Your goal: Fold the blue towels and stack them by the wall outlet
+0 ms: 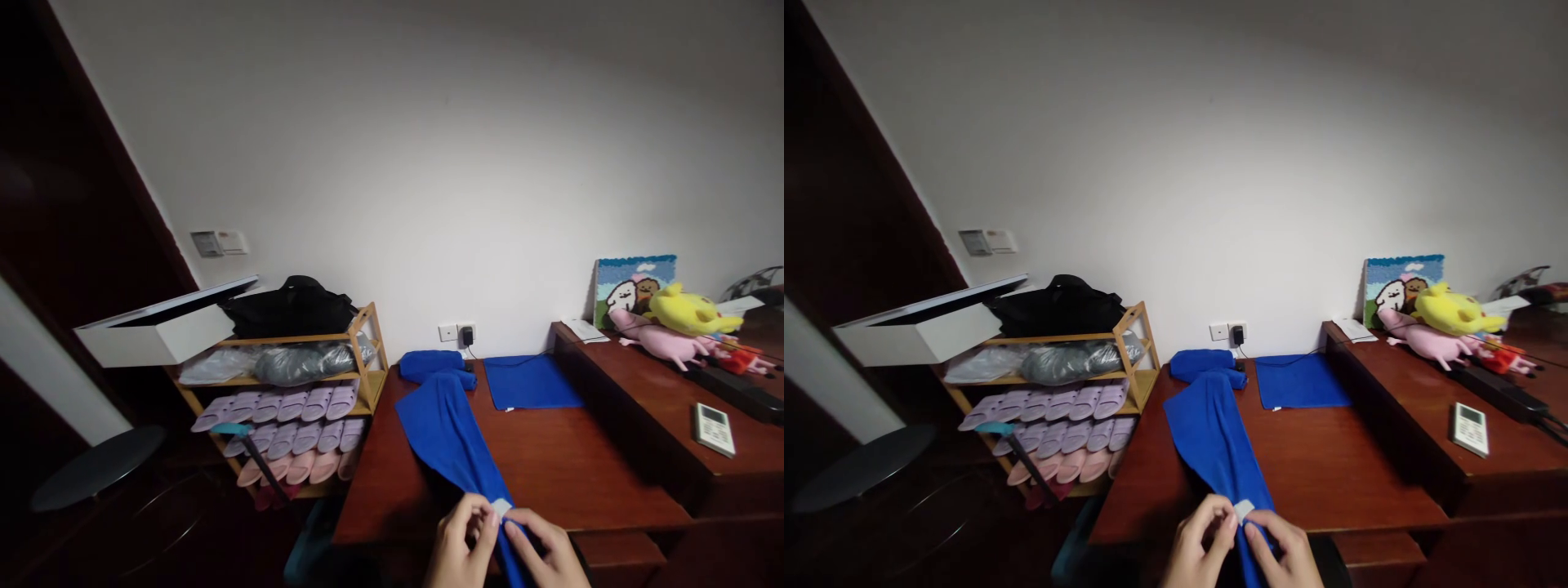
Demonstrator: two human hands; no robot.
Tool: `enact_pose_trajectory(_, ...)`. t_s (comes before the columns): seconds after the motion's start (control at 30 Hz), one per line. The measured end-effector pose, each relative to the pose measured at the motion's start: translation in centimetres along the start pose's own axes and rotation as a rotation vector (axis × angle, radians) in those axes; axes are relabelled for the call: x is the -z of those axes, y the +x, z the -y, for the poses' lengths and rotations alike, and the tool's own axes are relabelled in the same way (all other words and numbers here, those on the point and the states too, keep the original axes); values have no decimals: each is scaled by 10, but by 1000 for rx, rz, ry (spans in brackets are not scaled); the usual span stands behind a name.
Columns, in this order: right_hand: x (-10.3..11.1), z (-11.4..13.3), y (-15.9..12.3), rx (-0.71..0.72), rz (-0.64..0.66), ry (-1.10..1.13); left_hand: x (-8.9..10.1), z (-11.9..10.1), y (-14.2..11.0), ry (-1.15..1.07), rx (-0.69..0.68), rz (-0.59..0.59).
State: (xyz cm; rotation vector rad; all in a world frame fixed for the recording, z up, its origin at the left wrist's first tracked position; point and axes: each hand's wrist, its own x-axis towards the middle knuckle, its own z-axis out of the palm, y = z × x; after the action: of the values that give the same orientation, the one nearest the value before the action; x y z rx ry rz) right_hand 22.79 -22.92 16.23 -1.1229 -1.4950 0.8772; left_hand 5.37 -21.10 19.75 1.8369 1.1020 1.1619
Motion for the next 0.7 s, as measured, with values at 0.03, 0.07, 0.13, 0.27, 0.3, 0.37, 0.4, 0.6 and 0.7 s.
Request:
enact_pose_trajectory(0.03,-2,3,0,-29,8,50,-3,4,-2,-57,13,-32)
enact_pose_trajectory(0.07,-4,7,0,-56,20,97,-4,7,-5,-101,9,-51)
enact_pose_trajectory(0.13,-6,16,-1,-85,48,155,-1,4,-11,-118,-29,-33)
enact_pose_trajectory(0.27,2,39,-2,-67,113,70,19,-22,-8,43,-99,134)
enact_pose_trajectory(0.3,6,44,-2,-59,130,29,24,-29,-5,72,-85,186)
enact_pose_trajectory(0.37,16,53,-1,-47,172,-47,30,-39,-1,105,5,278)
enact_pose_trajectory(0.4,22,56,0,-45,190,-80,31,-41,0,115,64,305)
enact_pose_trajectory(0.6,51,35,-5,-111,270,-167,27,-35,4,187,109,176)
enact_pose_trajectory(0.7,58,10,-17,-161,353,-134,30,-37,9,158,53,103)
